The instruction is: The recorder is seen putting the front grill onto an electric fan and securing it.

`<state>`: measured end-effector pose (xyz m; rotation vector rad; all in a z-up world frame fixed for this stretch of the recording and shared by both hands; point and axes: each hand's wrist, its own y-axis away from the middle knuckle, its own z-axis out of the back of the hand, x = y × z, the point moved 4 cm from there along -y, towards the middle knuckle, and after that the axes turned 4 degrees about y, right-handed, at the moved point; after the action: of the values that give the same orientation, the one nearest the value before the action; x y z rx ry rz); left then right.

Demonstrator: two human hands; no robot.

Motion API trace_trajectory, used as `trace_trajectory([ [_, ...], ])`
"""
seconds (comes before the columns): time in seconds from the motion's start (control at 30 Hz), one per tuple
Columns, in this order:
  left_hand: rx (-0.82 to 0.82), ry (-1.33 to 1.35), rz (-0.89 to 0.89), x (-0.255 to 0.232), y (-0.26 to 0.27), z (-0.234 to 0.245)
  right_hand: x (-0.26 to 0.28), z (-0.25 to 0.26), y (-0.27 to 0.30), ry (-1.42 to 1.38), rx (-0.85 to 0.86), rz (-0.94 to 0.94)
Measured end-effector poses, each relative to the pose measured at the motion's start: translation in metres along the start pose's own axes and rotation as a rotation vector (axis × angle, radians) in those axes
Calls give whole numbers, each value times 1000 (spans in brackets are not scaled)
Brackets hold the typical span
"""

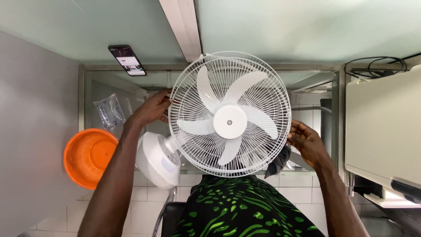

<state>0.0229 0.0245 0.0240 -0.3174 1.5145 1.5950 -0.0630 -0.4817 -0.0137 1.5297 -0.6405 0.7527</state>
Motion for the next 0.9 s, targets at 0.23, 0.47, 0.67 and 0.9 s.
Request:
trace_trajectory([
  [0.23,-81,27,-72,13,-3,-4,-10,2,4,-45,-215,-2],
  [0.47,-227,32,-197,38,-17,-8,-4,-6,3,54,-315,121],
  [0.67,-355,128,-371,58,-32,-21,1,-7,-4,104,-365,151],
  [0.9,-353,675,-276,68,-32,-45,-3,-6,-12,-18,-325,83],
])
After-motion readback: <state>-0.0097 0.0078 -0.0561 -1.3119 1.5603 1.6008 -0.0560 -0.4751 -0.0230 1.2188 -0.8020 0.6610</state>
